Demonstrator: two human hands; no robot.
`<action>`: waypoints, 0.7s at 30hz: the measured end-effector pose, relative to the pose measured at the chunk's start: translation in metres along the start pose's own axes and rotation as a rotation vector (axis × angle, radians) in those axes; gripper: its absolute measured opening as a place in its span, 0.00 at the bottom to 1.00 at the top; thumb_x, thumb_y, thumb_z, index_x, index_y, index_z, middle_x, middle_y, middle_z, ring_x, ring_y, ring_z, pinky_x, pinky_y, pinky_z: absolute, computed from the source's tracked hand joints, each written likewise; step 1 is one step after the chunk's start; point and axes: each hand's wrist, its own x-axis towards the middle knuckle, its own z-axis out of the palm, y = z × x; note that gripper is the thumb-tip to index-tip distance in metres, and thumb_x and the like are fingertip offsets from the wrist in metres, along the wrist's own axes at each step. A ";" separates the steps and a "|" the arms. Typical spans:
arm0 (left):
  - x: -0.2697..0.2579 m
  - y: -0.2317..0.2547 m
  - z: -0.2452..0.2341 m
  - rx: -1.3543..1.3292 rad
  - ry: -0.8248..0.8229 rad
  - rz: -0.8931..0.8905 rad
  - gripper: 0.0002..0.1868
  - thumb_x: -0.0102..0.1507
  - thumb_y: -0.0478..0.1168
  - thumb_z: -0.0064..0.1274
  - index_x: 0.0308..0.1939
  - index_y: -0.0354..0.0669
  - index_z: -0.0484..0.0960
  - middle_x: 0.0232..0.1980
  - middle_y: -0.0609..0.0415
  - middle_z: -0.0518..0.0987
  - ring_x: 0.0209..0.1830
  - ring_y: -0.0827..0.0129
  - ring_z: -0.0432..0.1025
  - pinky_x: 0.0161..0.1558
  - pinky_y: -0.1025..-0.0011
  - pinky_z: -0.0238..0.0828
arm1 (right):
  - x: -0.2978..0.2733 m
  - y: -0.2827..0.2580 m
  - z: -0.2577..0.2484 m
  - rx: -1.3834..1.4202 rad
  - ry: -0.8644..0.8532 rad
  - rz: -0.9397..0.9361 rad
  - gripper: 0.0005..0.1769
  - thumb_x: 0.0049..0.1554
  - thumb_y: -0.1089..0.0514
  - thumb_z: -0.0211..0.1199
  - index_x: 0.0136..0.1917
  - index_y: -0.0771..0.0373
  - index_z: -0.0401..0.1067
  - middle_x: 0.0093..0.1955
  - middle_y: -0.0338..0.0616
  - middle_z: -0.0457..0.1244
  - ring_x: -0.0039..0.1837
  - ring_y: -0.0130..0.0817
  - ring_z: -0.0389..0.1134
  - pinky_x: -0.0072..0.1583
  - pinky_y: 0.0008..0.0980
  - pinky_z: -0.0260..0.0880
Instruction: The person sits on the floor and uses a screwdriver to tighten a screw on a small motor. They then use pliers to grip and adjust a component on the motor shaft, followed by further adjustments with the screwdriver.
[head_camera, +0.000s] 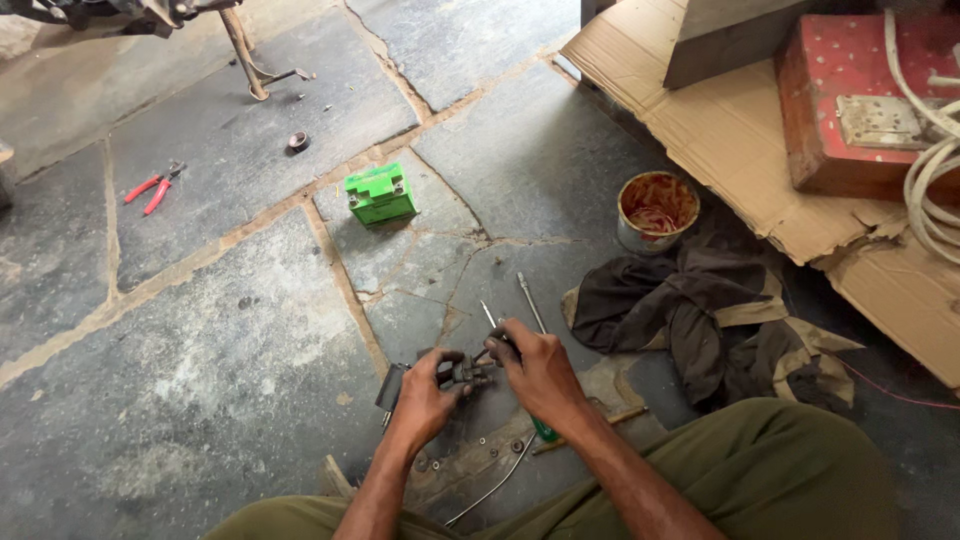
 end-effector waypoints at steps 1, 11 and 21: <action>0.000 0.001 0.000 0.000 -0.003 0.006 0.26 0.52 0.32 0.68 0.53 0.41 0.81 0.52 0.46 0.84 0.55 0.60 0.80 0.54 0.64 0.76 | 0.000 0.000 0.000 -0.009 0.013 -0.007 0.08 0.60 0.56 0.63 0.46 0.64 0.72 0.36 0.51 0.69 0.39 0.49 0.75 0.38 0.46 0.67; -0.007 0.013 0.004 0.238 0.008 0.114 0.18 0.58 0.38 0.66 0.50 0.41 0.80 0.49 0.44 0.82 0.50 0.48 0.77 0.50 0.55 0.74 | 0.004 0.007 0.001 -0.009 0.071 0.007 0.10 0.59 0.55 0.64 0.45 0.65 0.73 0.35 0.53 0.70 0.41 0.51 0.75 0.40 0.45 0.69; 0.001 -0.012 0.042 0.366 0.022 0.193 0.23 0.61 0.37 0.52 0.62 0.53 0.77 0.44 0.39 0.79 0.43 0.41 0.76 0.44 0.48 0.73 | 0.006 0.045 0.013 -0.161 0.036 -0.033 0.10 0.57 0.56 0.64 0.49 0.63 0.74 0.39 0.60 0.69 0.46 0.62 0.71 0.44 0.51 0.68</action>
